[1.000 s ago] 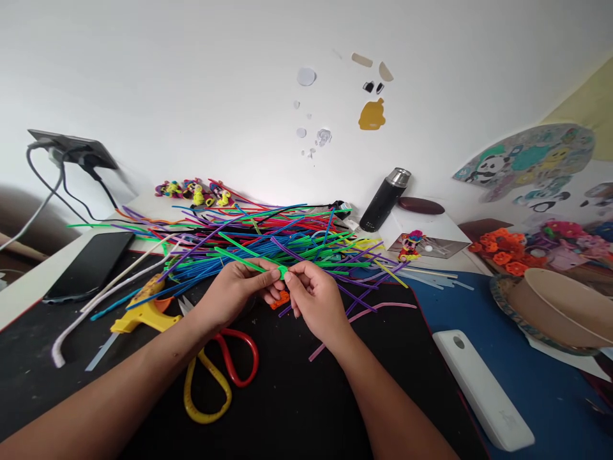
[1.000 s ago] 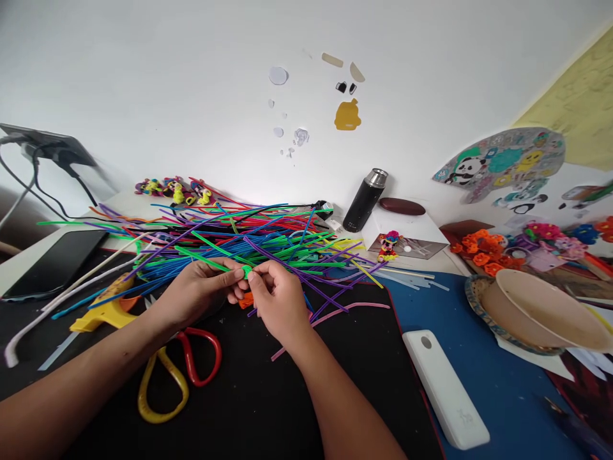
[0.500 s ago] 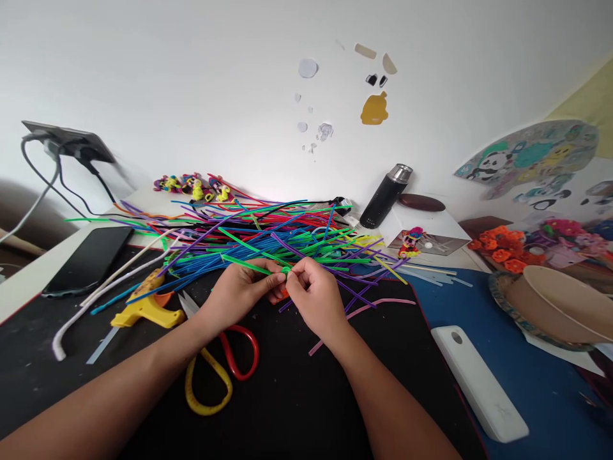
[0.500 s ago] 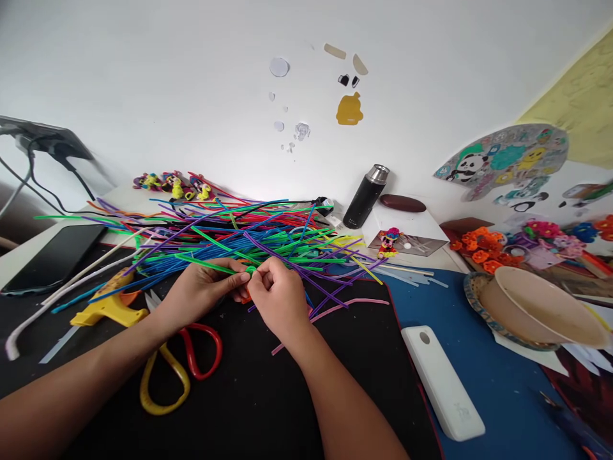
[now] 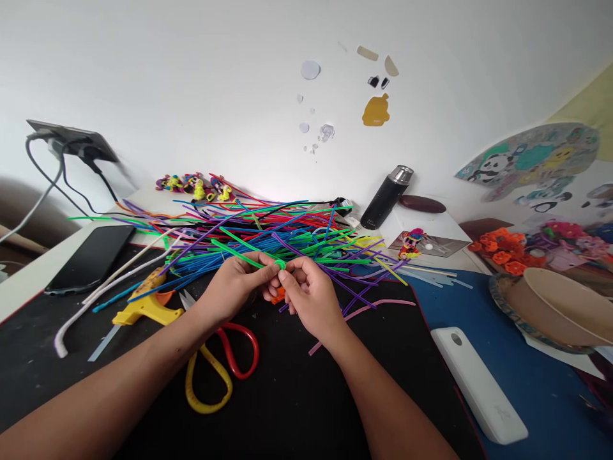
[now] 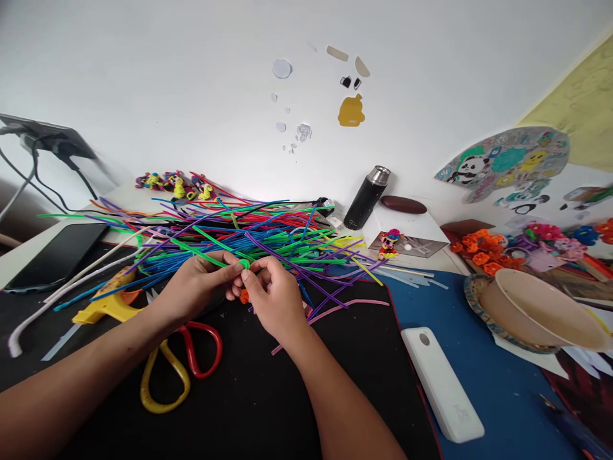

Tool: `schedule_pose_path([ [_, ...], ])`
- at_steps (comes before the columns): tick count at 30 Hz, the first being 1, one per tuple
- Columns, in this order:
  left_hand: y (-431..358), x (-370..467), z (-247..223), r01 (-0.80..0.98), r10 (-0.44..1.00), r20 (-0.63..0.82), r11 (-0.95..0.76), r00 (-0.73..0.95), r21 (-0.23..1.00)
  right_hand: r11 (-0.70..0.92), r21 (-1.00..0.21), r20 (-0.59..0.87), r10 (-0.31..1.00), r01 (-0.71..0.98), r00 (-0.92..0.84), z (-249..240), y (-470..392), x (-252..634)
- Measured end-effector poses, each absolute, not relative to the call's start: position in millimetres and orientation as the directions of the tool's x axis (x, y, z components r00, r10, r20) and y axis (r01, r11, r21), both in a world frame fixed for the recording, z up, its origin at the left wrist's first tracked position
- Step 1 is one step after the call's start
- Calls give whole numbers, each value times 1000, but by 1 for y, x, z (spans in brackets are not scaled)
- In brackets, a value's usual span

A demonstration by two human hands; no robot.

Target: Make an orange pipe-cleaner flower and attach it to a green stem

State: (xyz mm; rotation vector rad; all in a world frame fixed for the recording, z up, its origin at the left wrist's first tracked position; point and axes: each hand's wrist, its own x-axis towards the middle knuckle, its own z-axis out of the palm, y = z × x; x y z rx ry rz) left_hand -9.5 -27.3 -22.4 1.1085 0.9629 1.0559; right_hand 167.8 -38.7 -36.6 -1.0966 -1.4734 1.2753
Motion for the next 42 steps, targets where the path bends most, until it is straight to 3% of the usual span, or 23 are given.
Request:
schedule_pose_path([
  [11,-24,-12,-30,-148,942,-85,140,326,979,95,-989,79,987,117,-137,-37,-36,172],
  [16,-20,-18,-28,-156,959,-116,159,259,975,90,-988,76,991,129,-113,-33,-36,172],
  [24,-22,-18,-20,69,980,19,-33,199,997,159,-945,128,984,284,-123,-34,-37,173],
  [31,-25,-23,-24,350,985,49,-104,163,931,256,-901,223,966,350,-132,-36,-38,171],
  [42,-25,-14,-24,-22,944,-39,49,328,999,9,-999,4,993,38,-122,-27,-36,173],
])
